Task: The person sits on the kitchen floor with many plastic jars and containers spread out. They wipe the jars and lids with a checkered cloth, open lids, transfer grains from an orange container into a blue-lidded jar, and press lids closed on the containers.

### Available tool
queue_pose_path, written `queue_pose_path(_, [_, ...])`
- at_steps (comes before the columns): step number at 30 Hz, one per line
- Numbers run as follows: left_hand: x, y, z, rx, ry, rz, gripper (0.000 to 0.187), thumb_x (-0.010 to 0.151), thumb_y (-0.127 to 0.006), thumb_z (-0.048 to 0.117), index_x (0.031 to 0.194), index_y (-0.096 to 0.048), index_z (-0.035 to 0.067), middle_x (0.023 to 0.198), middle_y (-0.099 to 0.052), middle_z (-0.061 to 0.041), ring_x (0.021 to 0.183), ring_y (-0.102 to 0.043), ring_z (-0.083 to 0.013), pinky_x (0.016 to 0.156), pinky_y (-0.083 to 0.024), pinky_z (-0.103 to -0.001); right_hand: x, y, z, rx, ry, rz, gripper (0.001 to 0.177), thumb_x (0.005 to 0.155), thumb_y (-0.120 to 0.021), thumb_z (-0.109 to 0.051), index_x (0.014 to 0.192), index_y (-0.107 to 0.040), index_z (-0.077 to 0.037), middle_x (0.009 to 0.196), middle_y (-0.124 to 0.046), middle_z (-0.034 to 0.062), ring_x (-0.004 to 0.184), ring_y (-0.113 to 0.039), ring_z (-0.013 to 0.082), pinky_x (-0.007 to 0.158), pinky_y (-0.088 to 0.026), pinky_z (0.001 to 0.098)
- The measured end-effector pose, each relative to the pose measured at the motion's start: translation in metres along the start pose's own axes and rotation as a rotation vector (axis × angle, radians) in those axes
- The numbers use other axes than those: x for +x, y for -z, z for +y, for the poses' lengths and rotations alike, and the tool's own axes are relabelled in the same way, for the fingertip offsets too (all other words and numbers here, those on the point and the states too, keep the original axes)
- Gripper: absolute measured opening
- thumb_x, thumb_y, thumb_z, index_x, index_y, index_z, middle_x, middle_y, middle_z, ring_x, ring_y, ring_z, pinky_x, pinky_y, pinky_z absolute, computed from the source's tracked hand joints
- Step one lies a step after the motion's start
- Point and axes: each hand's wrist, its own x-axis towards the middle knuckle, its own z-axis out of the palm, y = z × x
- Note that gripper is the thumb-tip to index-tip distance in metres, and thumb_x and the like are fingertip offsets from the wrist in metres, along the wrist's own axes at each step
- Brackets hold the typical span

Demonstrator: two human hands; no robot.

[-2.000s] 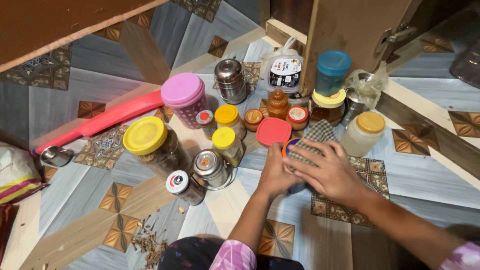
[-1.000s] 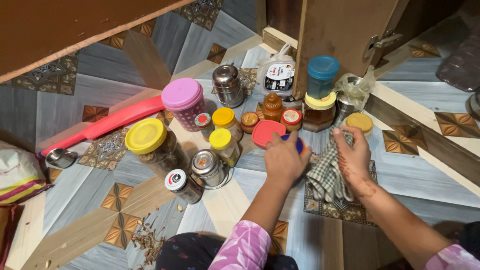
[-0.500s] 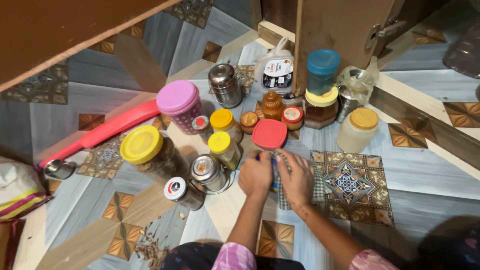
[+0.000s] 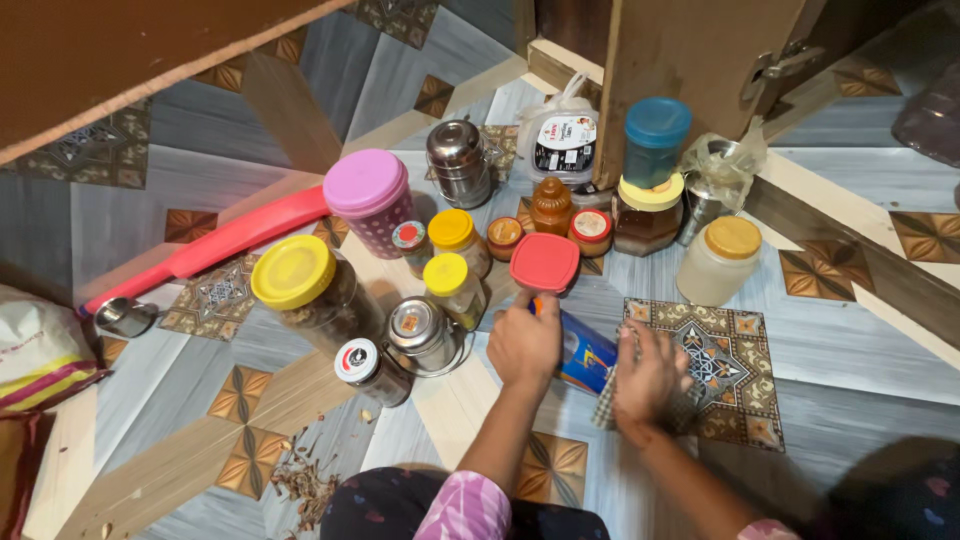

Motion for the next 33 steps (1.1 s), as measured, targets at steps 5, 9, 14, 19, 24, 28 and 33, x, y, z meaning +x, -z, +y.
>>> queue_pose_path(5, [-0.007,-0.008,0.005,0.026,-0.001,0.003,0.045,0.093,-0.050,0.050,0.127,-0.069,0.028,0.108,-0.067,-0.031,0.100,-0.068,-0.0459,0.090,-0.052,-0.053,-0.009,-0.012,-0.060,0.157,0.044,0.032,0.026,0.104,-0.057,-0.035,0.122,-0.069,-0.020,0.126,-0.066,0.0064,0.124,-0.051,0.0310,0.103,-0.035,0.0494])
queue_pose_path(9, [0.002,-0.004,-0.009,-0.012,0.007,-0.034,0.044,0.094,-0.049,0.051,0.127,-0.069,0.029,0.113,-0.065,-0.030,0.105,-0.066,-0.0454,0.091,-0.051,-0.053,-0.024,-0.008,-0.065,0.176,0.249,0.043,0.029,0.103,-0.058,-0.029,0.127,-0.066,-0.016,0.131,-0.064,0.0078,0.125,-0.051,0.0314,0.105,-0.035,0.0485])
queue_pose_path(14, [0.009,-0.006,-0.014,-0.001,0.056,-0.023,0.046,0.093,-0.051,0.051,0.126,-0.070,0.026,0.114,-0.069,-0.025,0.108,-0.066,-0.0422,0.093,-0.051,-0.052,-0.027,-0.002,-0.015,0.011,0.228,0.098,0.025,0.104,-0.058,-0.025,0.126,-0.064,-0.015,0.129,-0.064,0.0062,0.126,-0.051,0.0306,0.106,-0.035,0.0476])
queue_pose_path(19, [0.005,-0.012,-0.001,0.033,-0.004,-0.023,0.047,0.096,-0.048,0.053,0.128,-0.069,0.025,0.109,-0.069,-0.028,0.106,-0.066,-0.0428,0.091,-0.052,-0.052,-0.028,0.008,-0.009,-0.014,0.119,0.166,0.023,0.100,-0.060,-0.024,0.120,-0.068,-0.016,0.125,-0.066,0.0091,0.122,-0.051,0.0325,0.104,-0.034,0.0508])
queue_pose_path(24, [0.000,-0.006,0.004,0.021,-0.109,0.036,0.045,0.096,-0.050,0.050,0.123,-0.072,0.022,0.109,-0.068,-0.029,0.103,-0.067,-0.0440,0.089,-0.052,-0.053,-0.015,0.001,-0.063,0.300,0.212,0.071,0.021,0.105,-0.057,-0.024,0.119,-0.068,-0.013,0.117,-0.067,0.0100,0.117,-0.055,0.0317,0.105,-0.037,0.0455])
queue_pose_path(28, [-0.005,-0.001,-0.001,-0.017,-0.247,0.051,0.039,0.096,-0.052,0.045,0.119,-0.074,0.020,0.107,-0.066,-0.028,0.101,-0.065,-0.0455,0.087,-0.051,-0.054,0.005,-0.002,-0.062,0.433,0.283,-0.002,0.024,0.106,-0.055,-0.029,0.117,-0.069,-0.013,0.116,-0.070,0.0079,0.112,-0.057,0.0298,0.103,-0.039,0.0402])
queue_pose_path(33, [-0.022,0.006,-0.014,-0.074,-0.537,0.080,0.036,0.095,-0.057,0.040,0.118,-0.071,0.016,0.109,-0.065,-0.026,0.103,-0.065,-0.0441,0.081,-0.053,-0.053,0.009,-0.004,-0.008,0.233,0.084,-0.082,0.030,0.106,-0.052,-0.035,0.114,-0.073,-0.016,0.114,-0.071,0.0075,0.111,-0.057,0.0313,0.103,-0.039,0.0451])
